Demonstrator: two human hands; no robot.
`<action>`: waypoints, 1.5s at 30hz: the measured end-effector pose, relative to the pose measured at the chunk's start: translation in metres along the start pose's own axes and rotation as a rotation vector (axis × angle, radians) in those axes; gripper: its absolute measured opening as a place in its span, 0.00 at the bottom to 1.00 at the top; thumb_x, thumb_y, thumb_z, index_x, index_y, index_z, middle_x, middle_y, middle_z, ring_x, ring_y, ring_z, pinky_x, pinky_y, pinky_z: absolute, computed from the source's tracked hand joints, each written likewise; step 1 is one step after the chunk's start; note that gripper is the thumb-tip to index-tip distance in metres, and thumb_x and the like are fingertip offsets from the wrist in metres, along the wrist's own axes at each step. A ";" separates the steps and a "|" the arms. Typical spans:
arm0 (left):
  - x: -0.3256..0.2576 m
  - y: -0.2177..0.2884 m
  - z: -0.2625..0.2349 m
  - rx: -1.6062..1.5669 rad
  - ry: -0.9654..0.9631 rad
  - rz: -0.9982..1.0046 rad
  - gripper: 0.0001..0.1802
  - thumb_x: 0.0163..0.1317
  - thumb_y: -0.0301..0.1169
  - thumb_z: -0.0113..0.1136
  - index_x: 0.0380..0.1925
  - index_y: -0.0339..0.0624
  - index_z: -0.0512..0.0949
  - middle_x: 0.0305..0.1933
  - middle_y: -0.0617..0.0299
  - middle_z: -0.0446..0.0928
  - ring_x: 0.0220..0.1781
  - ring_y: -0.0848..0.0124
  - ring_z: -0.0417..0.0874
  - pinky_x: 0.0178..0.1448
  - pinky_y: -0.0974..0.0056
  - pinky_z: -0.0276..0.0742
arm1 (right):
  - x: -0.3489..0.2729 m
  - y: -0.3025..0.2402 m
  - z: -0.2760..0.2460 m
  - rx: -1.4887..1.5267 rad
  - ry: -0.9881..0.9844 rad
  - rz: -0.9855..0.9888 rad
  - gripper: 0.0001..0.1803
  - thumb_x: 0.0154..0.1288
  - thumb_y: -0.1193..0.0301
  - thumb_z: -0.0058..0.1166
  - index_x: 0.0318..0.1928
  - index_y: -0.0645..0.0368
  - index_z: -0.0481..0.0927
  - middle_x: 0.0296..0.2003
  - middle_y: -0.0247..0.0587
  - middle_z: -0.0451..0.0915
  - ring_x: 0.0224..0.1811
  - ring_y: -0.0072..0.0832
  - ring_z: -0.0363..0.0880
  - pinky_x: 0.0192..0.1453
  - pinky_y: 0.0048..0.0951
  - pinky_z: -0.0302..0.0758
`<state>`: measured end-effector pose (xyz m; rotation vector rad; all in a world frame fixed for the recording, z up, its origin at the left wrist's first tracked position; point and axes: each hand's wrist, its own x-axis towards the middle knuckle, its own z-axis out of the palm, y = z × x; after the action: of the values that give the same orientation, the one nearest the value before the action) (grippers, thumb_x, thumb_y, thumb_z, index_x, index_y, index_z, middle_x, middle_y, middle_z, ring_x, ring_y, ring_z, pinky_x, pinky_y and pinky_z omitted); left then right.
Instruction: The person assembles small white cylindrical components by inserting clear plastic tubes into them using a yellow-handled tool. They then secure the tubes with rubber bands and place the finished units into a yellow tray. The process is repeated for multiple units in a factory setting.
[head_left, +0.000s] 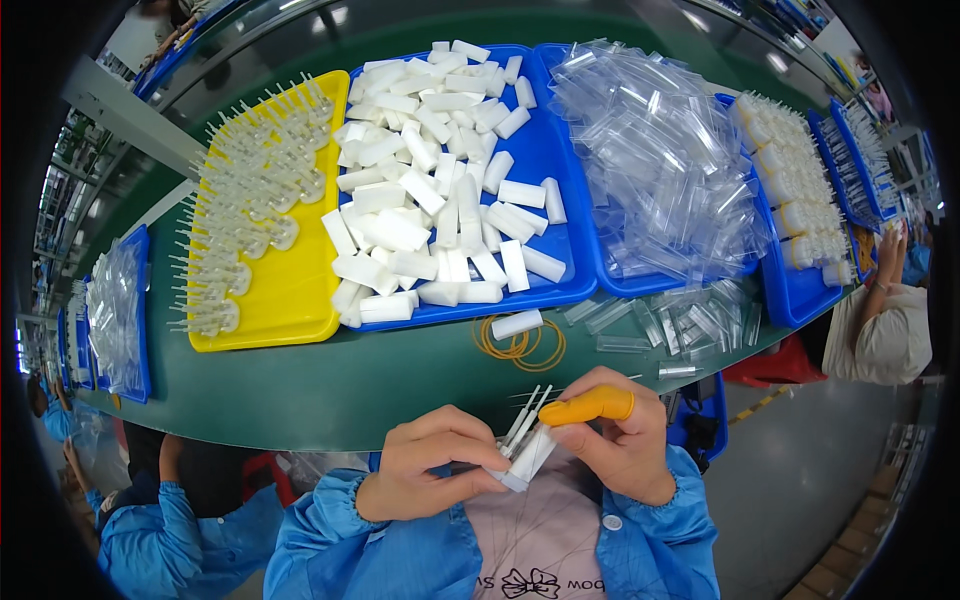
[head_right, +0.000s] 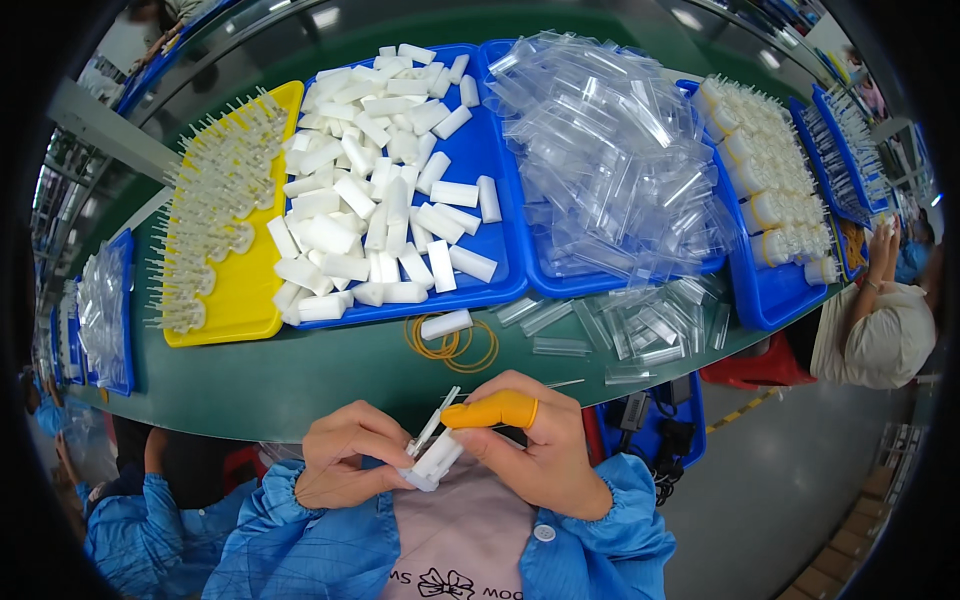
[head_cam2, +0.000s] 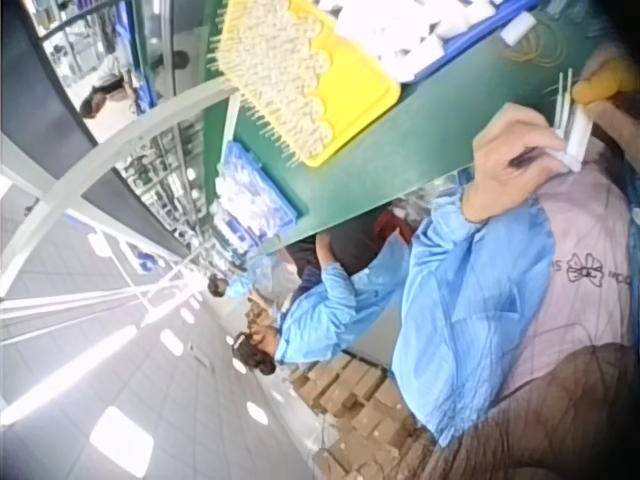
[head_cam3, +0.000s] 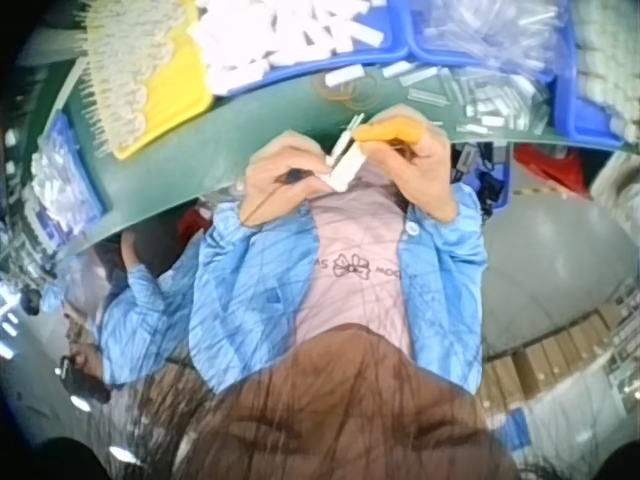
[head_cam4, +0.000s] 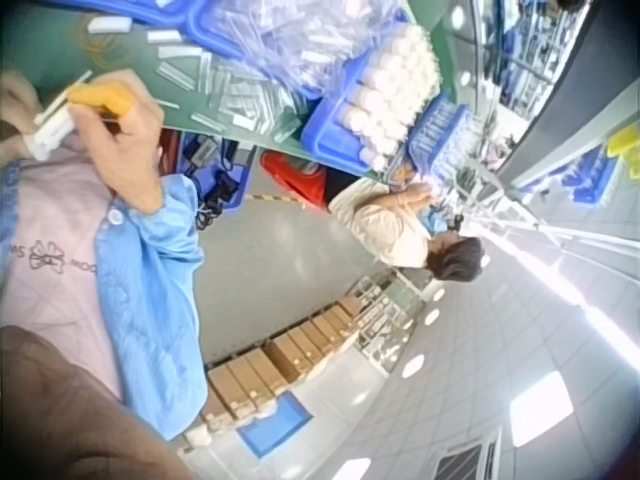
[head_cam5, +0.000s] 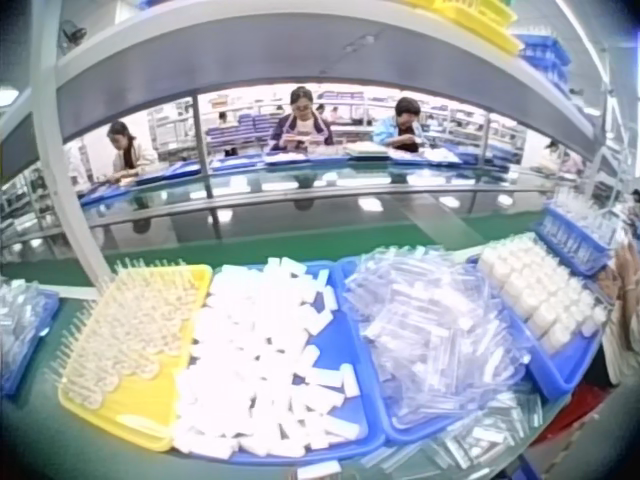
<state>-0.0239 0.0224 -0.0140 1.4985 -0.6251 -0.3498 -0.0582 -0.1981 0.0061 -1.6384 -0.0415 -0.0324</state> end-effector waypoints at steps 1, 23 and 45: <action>-0.001 0.000 0.000 0.014 0.011 0.003 0.13 0.43 0.23 0.74 0.33 0.38 0.83 0.35 0.58 0.79 0.35 0.71 0.78 0.37 0.71 0.73 | 0.002 -0.001 -0.003 0.026 -0.026 0.009 0.09 0.54 0.78 0.62 0.38 0.64 0.83 0.35 0.41 0.79 0.33 0.27 0.79 0.36 0.23 0.73; -0.010 -0.005 -0.028 -0.321 0.265 -0.035 0.08 0.56 0.21 0.63 0.36 0.33 0.81 0.41 0.53 0.76 0.42 0.69 0.76 0.47 0.67 0.72 | 0.032 0.002 -0.012 -0.760 0.152 -0.406 0.15 0.49 0.78 0.63 0.40 0.57 0.79 0.43 0.36 0.79 0.40 0.38 0.77 0.49 0.40 0.70; -0.003 -0.002 -0.012 -0.378 0.027 -0.047 0.08 0.55 0.20 0.63 0.37 0.34 0.83 0.41 0.54 0.78 0.42 0.68 0.77 0.46 0.67 0.72 | 0.016 0.006 -0.009 0.483 0.124 0.041 0.20 0.57 0.85 0.51 0.52 0.67 0.72 0.48 0.47 0.76 0.47 0.29 0.77 0.54 0.30 0.73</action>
<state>-0.0190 0.0338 -0.0160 1.1550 -0.4713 -0.4561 -0.0417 -0.2070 0.0009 -1.1519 0.0749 -0.0854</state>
